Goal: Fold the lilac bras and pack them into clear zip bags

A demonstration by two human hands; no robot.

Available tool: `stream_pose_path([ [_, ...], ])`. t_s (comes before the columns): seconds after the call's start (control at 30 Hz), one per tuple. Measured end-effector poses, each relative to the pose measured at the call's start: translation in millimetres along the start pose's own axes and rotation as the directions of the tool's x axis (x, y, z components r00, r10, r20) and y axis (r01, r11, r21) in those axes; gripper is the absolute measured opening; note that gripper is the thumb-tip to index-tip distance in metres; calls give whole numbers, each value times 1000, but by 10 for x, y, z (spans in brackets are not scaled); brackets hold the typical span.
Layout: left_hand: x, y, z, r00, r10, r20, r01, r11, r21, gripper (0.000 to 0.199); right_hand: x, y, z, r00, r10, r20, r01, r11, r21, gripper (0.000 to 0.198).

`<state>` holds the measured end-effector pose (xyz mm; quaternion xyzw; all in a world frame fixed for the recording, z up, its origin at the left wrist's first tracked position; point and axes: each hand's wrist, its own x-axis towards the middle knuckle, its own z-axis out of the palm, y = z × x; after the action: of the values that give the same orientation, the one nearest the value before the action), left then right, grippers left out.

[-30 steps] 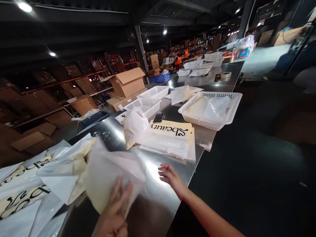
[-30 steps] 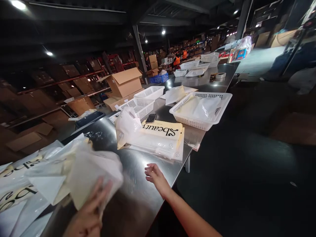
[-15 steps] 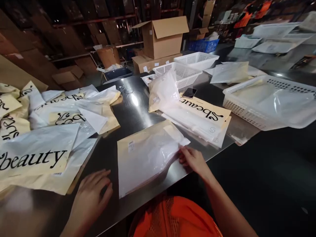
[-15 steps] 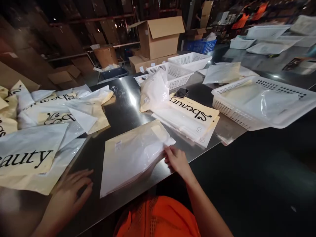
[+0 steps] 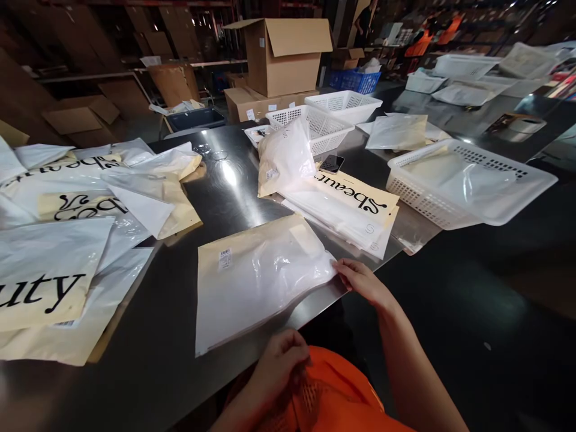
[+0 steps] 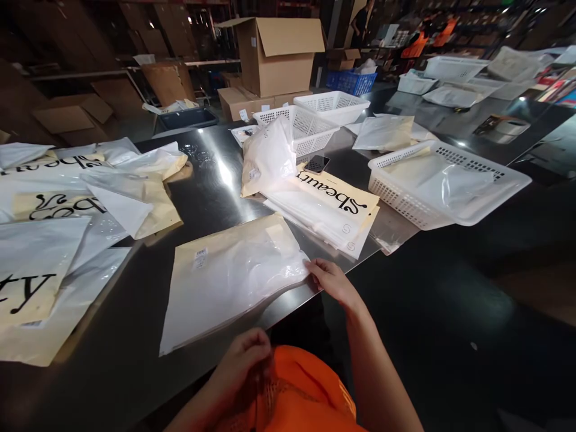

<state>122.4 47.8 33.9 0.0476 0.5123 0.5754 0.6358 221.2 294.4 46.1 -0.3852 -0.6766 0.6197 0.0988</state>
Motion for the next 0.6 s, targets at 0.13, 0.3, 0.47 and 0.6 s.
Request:
stream_pose_path([
  [0.13, 218, 124, 255, 998, -15, 53, 18, 999, -39, 15, -115, 8, -32, 997, -26, 66, 22, 997, 69, 45],
  [0.3, 353, 175, 415, 996, -18, 89, 26, 997, -80, 24, -200, -4, -7, 996, -32, 84, 18, 986, 163, 43],
  [0.47, 278, 81, 241, 996, -24, 80, 35, 990, -134, 39, -184, -4, 23, 1000, 22, 20, -27, 959, 281, 45],
  [0.6, -36, -14, -144, 999, 2, -45, -14, 965, -262, 48, -70, 22, 20, 989, 112, -91, -51, 862, 505, 45],
])
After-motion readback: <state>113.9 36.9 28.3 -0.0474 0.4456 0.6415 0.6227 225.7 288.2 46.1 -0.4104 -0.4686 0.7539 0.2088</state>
